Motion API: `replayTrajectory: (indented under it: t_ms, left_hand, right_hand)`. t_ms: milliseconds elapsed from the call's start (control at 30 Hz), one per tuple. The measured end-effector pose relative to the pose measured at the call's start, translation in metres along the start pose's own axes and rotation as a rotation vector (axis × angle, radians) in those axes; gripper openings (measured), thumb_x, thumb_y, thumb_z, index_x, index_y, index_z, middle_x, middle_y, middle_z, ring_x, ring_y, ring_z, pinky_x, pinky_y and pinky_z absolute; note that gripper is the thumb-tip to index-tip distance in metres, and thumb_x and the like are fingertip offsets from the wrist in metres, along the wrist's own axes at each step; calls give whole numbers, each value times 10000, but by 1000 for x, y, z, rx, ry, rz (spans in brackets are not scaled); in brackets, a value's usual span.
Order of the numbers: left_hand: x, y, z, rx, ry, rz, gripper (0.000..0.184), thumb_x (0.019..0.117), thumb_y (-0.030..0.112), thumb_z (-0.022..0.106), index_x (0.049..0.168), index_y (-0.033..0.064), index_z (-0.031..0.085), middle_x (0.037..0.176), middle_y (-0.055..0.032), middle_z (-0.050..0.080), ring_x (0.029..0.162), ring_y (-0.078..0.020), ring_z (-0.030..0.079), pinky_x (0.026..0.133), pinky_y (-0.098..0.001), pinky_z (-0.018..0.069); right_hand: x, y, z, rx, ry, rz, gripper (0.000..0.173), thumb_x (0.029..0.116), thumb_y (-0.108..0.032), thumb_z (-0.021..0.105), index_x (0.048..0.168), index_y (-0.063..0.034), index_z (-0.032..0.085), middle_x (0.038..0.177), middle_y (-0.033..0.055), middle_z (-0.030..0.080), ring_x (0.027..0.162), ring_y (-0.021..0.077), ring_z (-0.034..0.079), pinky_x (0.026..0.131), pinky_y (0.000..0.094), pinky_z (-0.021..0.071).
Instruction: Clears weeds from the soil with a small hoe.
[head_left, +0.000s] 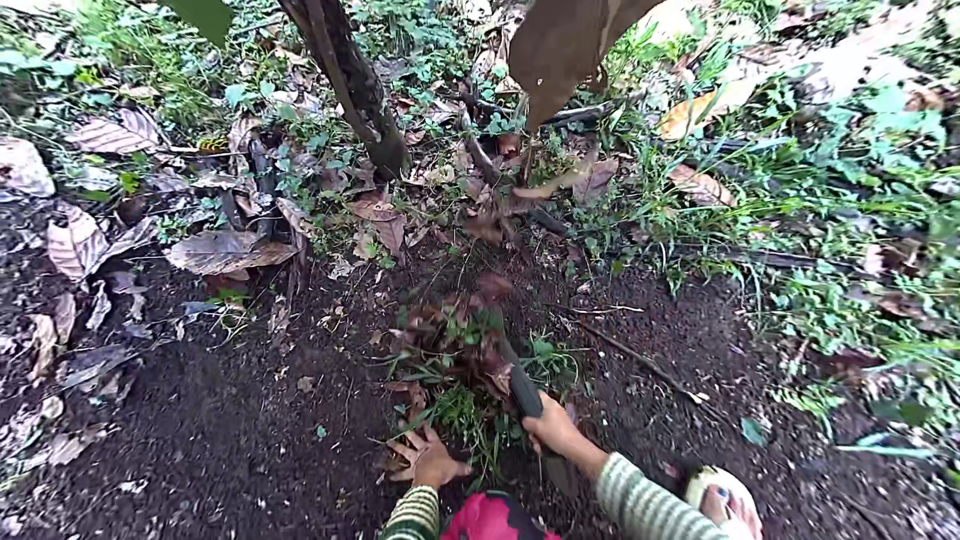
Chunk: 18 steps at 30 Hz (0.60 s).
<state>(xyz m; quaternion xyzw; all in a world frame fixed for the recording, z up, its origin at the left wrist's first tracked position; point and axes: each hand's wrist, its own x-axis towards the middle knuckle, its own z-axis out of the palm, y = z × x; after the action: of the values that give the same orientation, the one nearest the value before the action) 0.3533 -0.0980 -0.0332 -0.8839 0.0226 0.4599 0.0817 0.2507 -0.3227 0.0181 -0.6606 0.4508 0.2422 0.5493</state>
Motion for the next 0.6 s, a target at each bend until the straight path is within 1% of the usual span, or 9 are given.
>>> replayTrajectory:
  t_ms: [100, 200, 300, 400, 467, 500, 533, 567, 600]
  left_hand:
    - [2, 1, -2, -6, 2, 1, 1531, 540, 696, 907, 1670, 197, 2, 1663, -280, -240, 1476, -651, -151, 952, -937, 207]
    - [1, 2, 0, -2, -5, 4, 1563, 533, 695, 909, 1667, 186, -39, 1657, -277, -263, 1474, -655, -156, 946, -940, 205]
    - [2, 2, -2, -11, -21, -1, 1563, 545, 673, 920, 1664, 186, -57, 1654, -256, -291, 1478, -645, -166, 957, -931, 218]
    - [3, 1, -2, 2, -15, -5, 1586, 530, 679, 922, 1662, 191, -75, 1650, -255, -301, 1474, -648, -173, 941, -942, 211]
    - [7, 2, -3, 17, -42, 3, 1553, 553, 683, 909, 1664, 186, -55, 1656, -267, -274, 1476, -652, -150, 947, -937, 215]
    - [4, -1, -1, -7, -75, 31, 1469, 612, 655, 894, 1666, 157, 1, 1675, -275, -205, 1498, -631, -94, 984, -916, 221]
    - [-5, -7, -2, -71, -96, 86, 1275, 715, 586, 859, 1652, 96, 146, 1698, -278, -13, 1525, -573, 67, 1055, -842, 262]
    - [-22, -16, -6, -199, -88, 154, 943, 839, 476, 809, 1556, 28, 391, 1628, -264, 320, 1486, -456, 342, 1128, -666, 357]
    - [-47, -26, -18, -391, -130, 196, 660, 981, 298, 700, 1469, -75, 458, 1536, -284, 454, 1436, -388, 450, 1173, -523, 366]
  right_hand:
    - [-18, 5, -40, 69, 73, 0, 529, 887, -129, 746, 1359, -74, 513, 810, 141, 686, 579, 252, 676, 573, 432, 608]
    - [-2, -33, -74, 406, 269, -115, 503, 941, -84, 661, 1383, -5, 435, 732, 127, 627, 523, 228, 629, 516, 401, 587]
    - [35, -66, -64, 682, 394, -171, 484, 983, -71, 606, 1395, -10, 358, 732, 104, 589, 529, 208, 629, 527, 388, 601]
    - [12, -15, 5, 377, 198, -72, 532, 905, -58, 646, 1385, 35, 435, 780, 157, 652, 580, 250, 651, 588, 436, 595]
    - [-25, 31, 38, 141, 29, 8, 599, 880, -109, 706, 1418, -22, 458, 816, 156, 677, 602, 261, 672, 609, 456, 603]
    - [-40, 50, 42, 53, -33, 50, 590, 876, -136, 727, 1405, -52, 479, 826, 143, 686, 607, 252, 680, 613, 450, 605]
    - [-52, 64, 37, 1, -68, 79, 561, 875, -151, 743, 1378, -76, 506, 835, 134, 693, 610, 245, 684, 613, 443, 606]
    - [-59, 70, 28, -6, -64, 77, 535, 869, -153, 755, 1350, -81, 530, 836, 134, 699, 607, 245, 687, 606, 441, 607]
    - [-61, 71, 16, 23, -27, 57, 524, 866, -144, 758, 1337, -70, 540, 831, 140, 699, 601, 253, 686, 597, 445, 608]
